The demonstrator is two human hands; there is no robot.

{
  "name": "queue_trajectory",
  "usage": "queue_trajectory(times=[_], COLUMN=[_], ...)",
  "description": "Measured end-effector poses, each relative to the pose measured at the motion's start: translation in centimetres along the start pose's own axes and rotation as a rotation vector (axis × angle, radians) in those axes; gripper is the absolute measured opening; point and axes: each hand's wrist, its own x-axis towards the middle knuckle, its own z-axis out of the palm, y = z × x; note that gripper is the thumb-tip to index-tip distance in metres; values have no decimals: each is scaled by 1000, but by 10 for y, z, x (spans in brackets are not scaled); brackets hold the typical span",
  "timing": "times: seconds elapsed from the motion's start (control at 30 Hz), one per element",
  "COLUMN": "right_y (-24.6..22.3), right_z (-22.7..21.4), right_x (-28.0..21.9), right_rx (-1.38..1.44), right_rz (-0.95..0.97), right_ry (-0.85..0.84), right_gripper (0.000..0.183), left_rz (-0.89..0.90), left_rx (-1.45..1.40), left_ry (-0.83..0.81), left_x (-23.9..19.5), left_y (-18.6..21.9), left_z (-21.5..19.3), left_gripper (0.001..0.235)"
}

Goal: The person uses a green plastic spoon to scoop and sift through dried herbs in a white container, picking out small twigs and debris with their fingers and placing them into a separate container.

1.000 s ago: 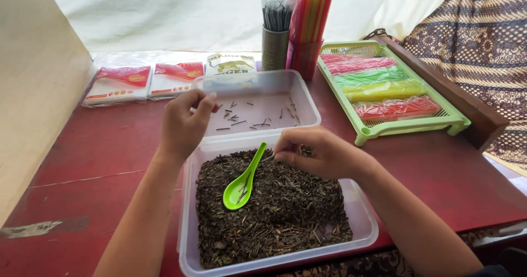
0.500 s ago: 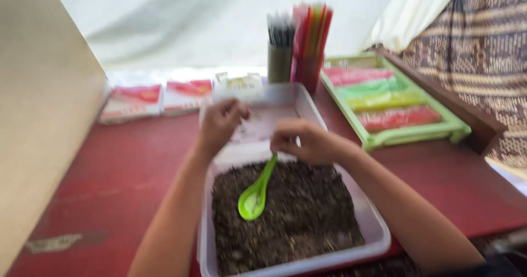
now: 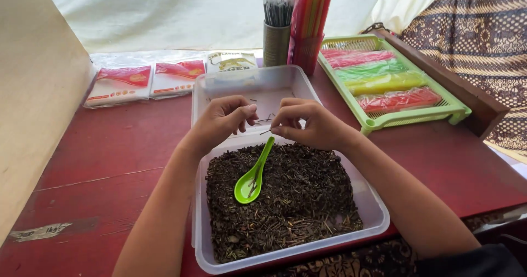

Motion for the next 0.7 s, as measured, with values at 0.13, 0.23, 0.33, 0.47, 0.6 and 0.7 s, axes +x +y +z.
queue_trajectory(times=[0.13,0.23,0.33,0.47,0.6,0.7], right_y=[-7,-10,-8,-4,-2,2], right_z=[1,1,2,0,0,0], right_x=[-1,-3,-3,-1,-3,-4], right_rx=[29,32,36,-20,-72,-77], right_rz=[28,22,31,15,1,10], right_ry=[-21,-19,-31,-49,-73,-72], right_gripper=[12,13,14,13,8,7], left_rz=[1,35,32,42,43,48], left_rx=[39,105,160,161,180,191], left_ry=[-60,-61,-69,-27,-26,-32], left_x=[-2,0,0,1,-1,-2], left_y=[2,-7,-16,-15,-13,-8], left_z=[2,-1,-2,-1,0,1], left_gripper=[18,10,9,13,17,19])
